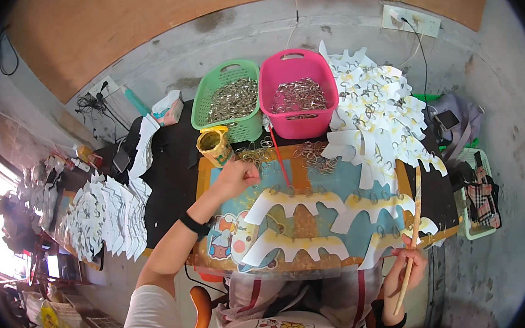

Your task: Apply glue to the edges of shoe material components using a brush.

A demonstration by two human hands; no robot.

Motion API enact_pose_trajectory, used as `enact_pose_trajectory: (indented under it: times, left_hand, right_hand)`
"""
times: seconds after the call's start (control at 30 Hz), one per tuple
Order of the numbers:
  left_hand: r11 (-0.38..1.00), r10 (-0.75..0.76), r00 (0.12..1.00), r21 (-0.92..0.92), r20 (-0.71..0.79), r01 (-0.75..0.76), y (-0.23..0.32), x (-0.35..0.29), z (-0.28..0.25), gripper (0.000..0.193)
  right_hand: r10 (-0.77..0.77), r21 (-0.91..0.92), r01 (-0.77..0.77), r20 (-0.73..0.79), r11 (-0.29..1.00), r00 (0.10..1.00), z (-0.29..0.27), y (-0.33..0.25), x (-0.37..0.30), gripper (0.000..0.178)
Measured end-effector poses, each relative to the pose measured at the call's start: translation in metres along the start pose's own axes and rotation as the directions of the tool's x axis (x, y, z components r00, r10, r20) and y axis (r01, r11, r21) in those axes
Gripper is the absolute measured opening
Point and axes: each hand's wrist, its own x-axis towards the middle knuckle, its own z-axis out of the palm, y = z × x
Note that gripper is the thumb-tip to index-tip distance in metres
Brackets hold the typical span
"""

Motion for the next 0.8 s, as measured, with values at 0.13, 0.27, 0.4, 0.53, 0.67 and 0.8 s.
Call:
enact_pose_trajectory:
  times: [0.13,0.27,0.4,0.53,0.67,0.8]
  left_hand:
    - [0.966,0.064,0.945,-0.258,0.321,0.022,0.043,-0.019,-0.004,0.01]
    - [0.969,0.232,0.83,-0.195,0.507,-0.151,0.065,-0.03,0.009,0.014]
    - [0.981,0.195,0.808,-0.115,0.555,-0.157,0.069,-0.032,0.019,0.012]
    - [0.978,0.198,0.819,-0.171,0.538,-0.123,0.066,-0.033,0.026,0.01]
    - [0.947,0.316,0.82,-0.107,0.477,-0.302,0.061,-0.033,0.032,0.009]
    - [0.928,0.358,0.842,-0.056,0.404,-0.368,0.055,-0.039,0.038,0.009]
  right_hand:
    - [-0.018,-0.003,0.018,0.006,1.0,1.0,-0.003,0.003,-0.004,0.007]
    - [-0.065,-0.007,0.066,0.042,0.998,0.997,-0.003,0.008,-0.007,0.007]
    - [-0.08,-0.011,0.08,0.063,0.997,0.995,-0.005,0.002,-0.007,0.006]
    - [-0.079,-0.011,0.08,0.063,0.997,0.995,-0.009,0.001,-0.007,0.005]
    - [-0.052,0.016,0.053,-0.037,0.998,0.998,-0.008,0.001,-0.008,0.002]
    - [-0.054,0.019,0.055,-0.037,0.998,0.998,-0.006,0.002,-0.011,0.003]
